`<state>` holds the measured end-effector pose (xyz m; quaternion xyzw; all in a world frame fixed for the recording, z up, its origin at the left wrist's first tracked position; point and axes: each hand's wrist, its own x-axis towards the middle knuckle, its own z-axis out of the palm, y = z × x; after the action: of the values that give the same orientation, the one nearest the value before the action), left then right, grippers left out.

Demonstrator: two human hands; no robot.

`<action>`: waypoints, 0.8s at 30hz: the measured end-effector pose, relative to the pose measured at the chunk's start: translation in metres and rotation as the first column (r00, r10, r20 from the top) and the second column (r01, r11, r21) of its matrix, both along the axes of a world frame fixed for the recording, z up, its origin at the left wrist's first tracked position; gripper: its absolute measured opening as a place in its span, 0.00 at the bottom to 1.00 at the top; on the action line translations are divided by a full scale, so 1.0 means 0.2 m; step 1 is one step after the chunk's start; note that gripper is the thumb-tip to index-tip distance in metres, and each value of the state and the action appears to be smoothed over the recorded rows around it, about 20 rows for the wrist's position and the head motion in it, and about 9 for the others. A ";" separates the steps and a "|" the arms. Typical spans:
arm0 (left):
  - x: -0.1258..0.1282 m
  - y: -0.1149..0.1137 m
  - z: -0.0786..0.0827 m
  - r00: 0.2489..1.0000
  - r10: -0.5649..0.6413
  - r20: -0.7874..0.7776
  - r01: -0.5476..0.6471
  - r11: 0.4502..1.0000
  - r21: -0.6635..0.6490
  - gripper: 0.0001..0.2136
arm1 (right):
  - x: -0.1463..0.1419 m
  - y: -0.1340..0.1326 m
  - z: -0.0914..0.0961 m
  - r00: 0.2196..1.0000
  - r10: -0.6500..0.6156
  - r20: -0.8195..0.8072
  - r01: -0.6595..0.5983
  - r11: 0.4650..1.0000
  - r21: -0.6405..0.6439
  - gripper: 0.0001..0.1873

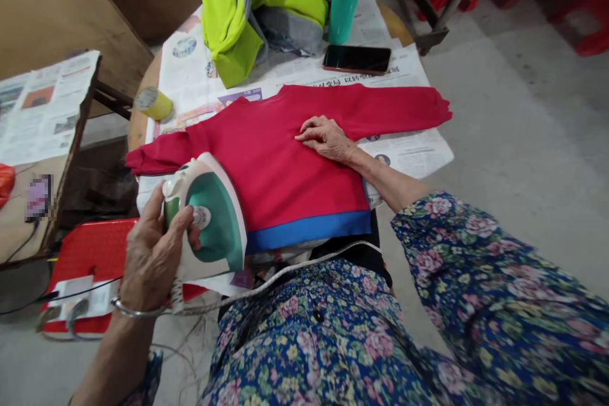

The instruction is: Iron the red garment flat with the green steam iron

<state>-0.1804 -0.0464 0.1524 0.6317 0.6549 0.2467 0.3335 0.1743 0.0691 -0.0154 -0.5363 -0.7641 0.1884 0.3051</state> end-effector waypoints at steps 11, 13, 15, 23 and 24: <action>0.02 0.35 0.03 0.959 -0.207 -0.193 0.184 0.974 -0.132 0.27 | 0.00 0.00 -0.01 1.000 -0.019 0.004 0.019 1.000 0.017 0.12; -0.04 0.33 0.03 0.929 -0.283 -0.239 0.254 0.956 -0.145 0.22 | 0.00 -0.01 0.00 1.000 -0.025 0.012 0.025 1.000 0.014 0.12; -0.12 0.29 0.01 0.896 -0.359 -0.261 0.324 0.931 -0.169 0.22 | 0.00 -0.01 0.00 0.999 -0.030 0.013 0.030 0.999 0.015 0.12; -0.20 -0.01 -0.03 0.772 -0.575 -0.271 0.500 0.813 -0.300 0.29 | -0.01 0.00 -0.03 0.998 -0.036 -0.052 0.039 0.998 0.041 0.11; -0.21 -0.03 -0.02 0.750 -0.593 -0.291 0.523 0.802 -0.288 0.28 | -0.02 0.01 -0.03 0.998 -0.039 -0.059 0.042 0.998 0.042 0.11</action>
<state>-0.2223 -0.0529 0.1479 0.7988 0.5058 -0.0504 0.3216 0.1710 0.0703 -0.0213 -0.5393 -0.7478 0.1811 0.3423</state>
